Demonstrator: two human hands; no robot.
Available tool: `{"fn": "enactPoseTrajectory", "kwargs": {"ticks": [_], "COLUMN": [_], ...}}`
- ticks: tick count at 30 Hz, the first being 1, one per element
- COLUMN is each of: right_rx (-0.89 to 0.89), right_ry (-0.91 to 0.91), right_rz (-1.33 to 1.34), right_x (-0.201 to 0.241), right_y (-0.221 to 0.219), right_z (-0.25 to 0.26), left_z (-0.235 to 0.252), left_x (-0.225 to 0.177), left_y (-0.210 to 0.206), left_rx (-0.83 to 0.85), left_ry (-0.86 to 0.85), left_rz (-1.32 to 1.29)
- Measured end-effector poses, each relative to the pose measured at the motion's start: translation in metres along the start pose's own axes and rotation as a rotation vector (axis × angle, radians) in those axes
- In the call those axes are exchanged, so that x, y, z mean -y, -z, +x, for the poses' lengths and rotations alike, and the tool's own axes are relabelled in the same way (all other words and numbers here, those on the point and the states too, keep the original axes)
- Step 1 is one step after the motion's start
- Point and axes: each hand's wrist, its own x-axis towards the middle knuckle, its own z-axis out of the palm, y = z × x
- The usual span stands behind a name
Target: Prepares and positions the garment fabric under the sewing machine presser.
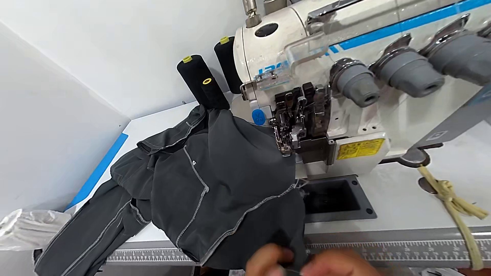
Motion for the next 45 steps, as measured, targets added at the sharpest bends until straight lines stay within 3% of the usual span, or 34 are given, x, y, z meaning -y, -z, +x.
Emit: {"fn": "enactPoseTrajectory", "kwargs": {"ticks": [2, 5, 7, 10, 16, 22, 25, 32, 37, 39, 42, 45], "right_rx": [-0.011, -0.157, -0.182, -0.07, 0.15, 0.272, 0.237, 0.078, -0.205, -0.214, -0.169, -0.083], "right_ry": [0.076, 0.03, -0.071, -0.215, -0.191, -0.177, -0.181, -0.173, -0.319, -0.285, -0.321, -0.364], "right_rz": [-0.015, -0.135, -0.059, 0.112, 0.157, 0.061, 0.146, 0.288, 0.253, 0.258, 0.204, 0.143], "right_x": [-0.007, -0.022, -0.026, -0.019, -0.012, -0.006, -0.01, -0.008, -0.003, -0.006, -0.005, 0.0], "right_y": [0.002, 0.018, 0.018, 0.006, -0.008, -0.005, -0.007, -0.013, -0.014, -0.005, 0.01, 0.018], "right_z": [0.0, 0.006, 0.009, 0.008, -0.004, -0.016, -0.015, -0.018, -0.017, -0.014, -0.008, -0.008], "left_z": [0.011, 0.022, 0.024, 0.025, 0.014, 0.002, 0.009, 0.01, 0.015, 0.026, 0.043, 0.048], "left_x": [0.002, 0.009, 0.013, 0.012, 0.009, 0.003, -0.002, 0.002, -0.006, -0.004, -0.003, -0.009], "left_y": [0.016, 0.041, 0.048, 0.042, 0.029, 0.023, 0.025, 0.024, 0.033, 0.044, 0.059, 0.064], "left_rx": [0.06, 0.09, 0.197, 0.37, 0.289, 0.251, 0.198, 0.3, 0.151, 0.107, 0.064, 0.128], "left_ry": [0.199, 0.478, 0.505, 0.42, 0.34, 0.308, 0.256, 0.246, 0.532, 0.574, 0.413, 0.05], "left_rz": [-0.179, -0.482, -0.638, -0.811, -0.509, -0.541, -0.432, -0.522, -0.582, -0.575, -0.399, -0.131]}}
